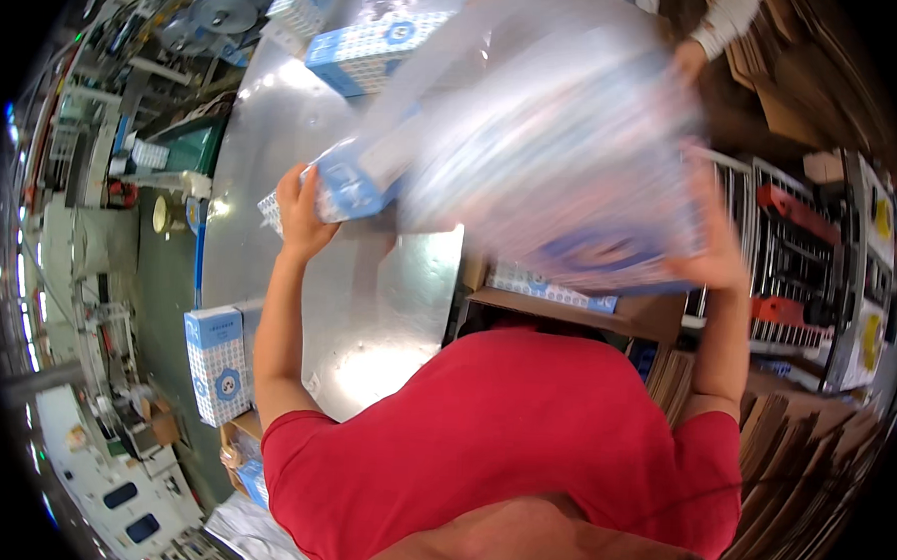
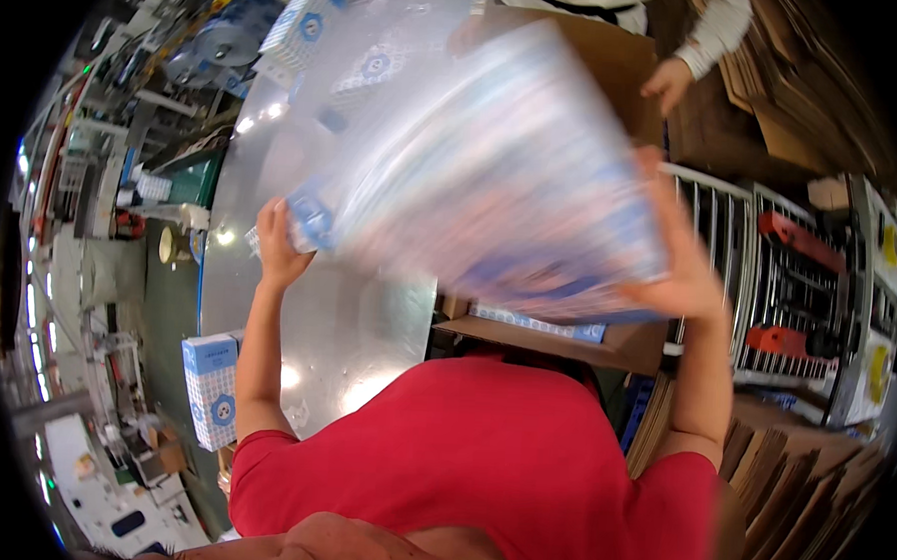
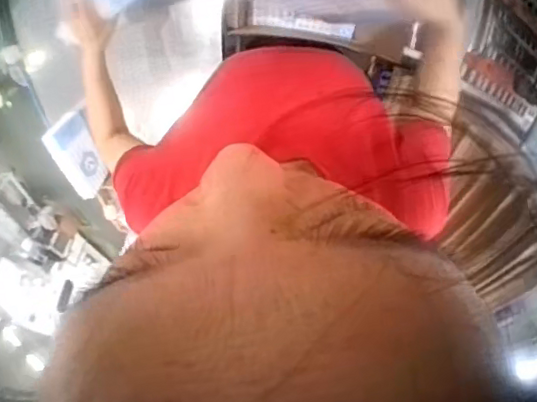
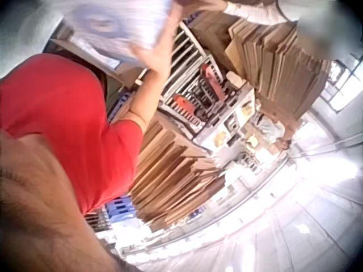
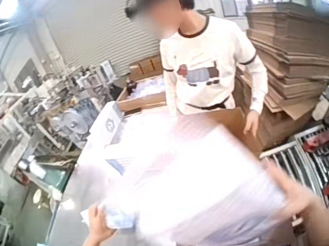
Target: The person packs small blue and white product boxes into a larger brown cardboard shipping box. They repeatedly pick up the small boxes from a metal table, place them into the shipping box, and then close the flaps of the shipping box. The process is repeated multiple times throughout the clip.
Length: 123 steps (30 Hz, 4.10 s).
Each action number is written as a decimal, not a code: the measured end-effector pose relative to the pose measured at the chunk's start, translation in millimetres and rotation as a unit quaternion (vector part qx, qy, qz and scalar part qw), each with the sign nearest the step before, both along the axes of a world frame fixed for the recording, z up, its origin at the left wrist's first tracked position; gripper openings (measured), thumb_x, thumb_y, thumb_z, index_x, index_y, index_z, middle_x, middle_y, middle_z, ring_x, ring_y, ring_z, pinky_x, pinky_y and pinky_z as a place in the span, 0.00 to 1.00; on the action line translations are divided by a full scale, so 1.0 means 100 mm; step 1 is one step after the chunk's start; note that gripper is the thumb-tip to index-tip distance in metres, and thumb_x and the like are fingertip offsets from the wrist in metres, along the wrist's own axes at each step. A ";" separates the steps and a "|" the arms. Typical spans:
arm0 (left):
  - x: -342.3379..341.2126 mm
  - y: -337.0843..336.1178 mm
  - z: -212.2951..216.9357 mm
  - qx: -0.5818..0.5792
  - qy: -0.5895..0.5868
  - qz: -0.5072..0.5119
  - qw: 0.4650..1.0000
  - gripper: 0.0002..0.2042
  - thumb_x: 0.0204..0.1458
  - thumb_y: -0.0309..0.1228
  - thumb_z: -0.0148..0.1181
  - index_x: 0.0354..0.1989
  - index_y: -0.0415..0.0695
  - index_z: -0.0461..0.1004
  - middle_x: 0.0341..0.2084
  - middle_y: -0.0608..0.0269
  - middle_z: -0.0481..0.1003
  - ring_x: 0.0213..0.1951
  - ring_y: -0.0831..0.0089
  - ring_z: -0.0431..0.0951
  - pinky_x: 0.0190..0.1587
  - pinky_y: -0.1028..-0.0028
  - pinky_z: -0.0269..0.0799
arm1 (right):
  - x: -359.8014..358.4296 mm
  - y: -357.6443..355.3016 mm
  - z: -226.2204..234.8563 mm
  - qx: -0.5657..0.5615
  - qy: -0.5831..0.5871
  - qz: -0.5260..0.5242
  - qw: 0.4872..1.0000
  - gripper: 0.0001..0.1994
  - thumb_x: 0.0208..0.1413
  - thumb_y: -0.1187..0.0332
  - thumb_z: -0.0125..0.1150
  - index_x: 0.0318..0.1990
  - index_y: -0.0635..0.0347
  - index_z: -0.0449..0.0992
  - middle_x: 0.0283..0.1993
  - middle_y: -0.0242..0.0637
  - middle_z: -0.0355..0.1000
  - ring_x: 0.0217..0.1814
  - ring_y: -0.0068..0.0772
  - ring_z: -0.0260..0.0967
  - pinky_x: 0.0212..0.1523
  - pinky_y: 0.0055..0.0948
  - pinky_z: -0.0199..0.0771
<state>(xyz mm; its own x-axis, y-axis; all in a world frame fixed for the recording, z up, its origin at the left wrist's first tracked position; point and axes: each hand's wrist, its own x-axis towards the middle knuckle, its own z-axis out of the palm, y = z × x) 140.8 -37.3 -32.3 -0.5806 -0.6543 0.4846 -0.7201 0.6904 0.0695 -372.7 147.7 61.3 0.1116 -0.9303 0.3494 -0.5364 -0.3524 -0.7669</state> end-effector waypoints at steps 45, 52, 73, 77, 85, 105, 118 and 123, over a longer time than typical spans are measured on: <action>-3.31 0.92 -1.35 0.316 0.080 -0.277 0.904 0.10 0.48 0.34 0.54 0.36 0.43 0.73 0.31 0.52 0.73 0.42 0.54 0.71 0.46 0.62 0.66 | -0.17 1.49 -0.83 -0.006 -0.661 -0.363 0.656 0.40 0.51 0.40 0.44 0.64 0.61 0.54 0.60 0.48 0.60 0.61 0.44 0.60 0.61 0.44 0.62; -2.83 1.03 -1.62 0.369 -0.070 -0.324 0.868 0.20 0.49 0.43 0.53 0.47 0.44 0.72 0.39 0.51 0.75 0.43 0.53 0.73 0.48 0.59 0.67 | -0.10 0.80 -0.70 0.023 -0.042 -0.037 0.998 0.30 0.39 0.69 0.68 0.54 0.60 0.67 0.52 0.48 0.67 0.51 0.45 0.68 0.50 0.41 0.69; -2.18 1.40 -1.63 0.542 0.284 0.043 0.790 0.46 0.44 0.31 0.65 0.64 0.28 0.37 0.61 0.35 0.49 0.64 0.47 0.50 0.65 0.64 0.44 | -0.33 0.58 -0.91 0.192 0.341 -0.308 0.867 0.49 0.42 0.50 0.66 0.68 0.57 0.43 0.51 0.51 0.68 0.52 0.45 0.68 0.50 0.37 0.69; -2.72 1.59 -1.80 0.484 0.249 -0.048 0.837 0.43 0.46 0.33 0.62 0.64 0.31 0.40 0.63 0.37 0.45 0.66 0.49 0.46 0.65 0.62 0.44 | -0.67 0.91 -1.02 0.476 0.202 -0.174 0.838 0.59 0.40 0.47 0.67 0.66 0.71 0.29 0.46 0.64 0.70 0.47 0.58 0.72 0.47 0.41 0.72; -2.13 1.32 -1.74 0.709 0.344 0.067 0.612 0.25 0.57 0.34 0.44 0.62 0.37 0.54 0.60 0.49 0.58 0.63 0.64 0.57 0.63 0.63 0.51 | -0.72 1.18 -1.99 0.513 0.195 -0.030 0.836 0.66 0.34 0.53 0.74 0.66 0.65 0.21 0.56 0.71 0.57 0.56 0.64 0.61 0.58 0.41 0.62; -4.38 0.38 -0.09 0.216 0.035 -0.344 0.913 0.23 0.45 0.31 0.58 0.52 0.41 0.66 0.44 0.54 0.73 0.46 0.55 0.73 0.45 0.62 0.69 | -0.92 1.49 -2.38 0.392 -0.004 -0.499 0.773 0.63 0.31 0.50 0.76 0.67 0.66 0.34 0.65 0.56 0.52 0.68 0.49 0.50 0.63 0.35 0.56; -3.80 1.62 -1.71 0.550 0.368 0.025 0.749 0.35 0.56 0.28 0.52 0.66 0.36 0.38 0.63 0.46 0.49 0.62 0.61 0.53 0.63 0.67 0.47 | -1.46 1.12 -2.39 0.321 -0.018 -0.528 0.786 0.29 0.54 0.50 0.54 0.59 0.58 0.61 0.48 0.45 0.71 0.49 0.48 0.69 0.47 0.40 0.68; -5.03 2.11 -1.50 0.619 0.430 0.023 0.657 0.38 0.53 0.25 0.55 0.66 0.39 0.36 0.62 0.49 0.51 0.60 0.62 0.56 0.62 0.66 0.51 | -2.82 1.14 -2.46 0.290 0.055 -0.513 0.806 0.25 0.54 0.52 0.55 0.53 0.60 0.66 0.36 0.47 0.74 0.40 0.52 0.72 0.41 0.42 0.71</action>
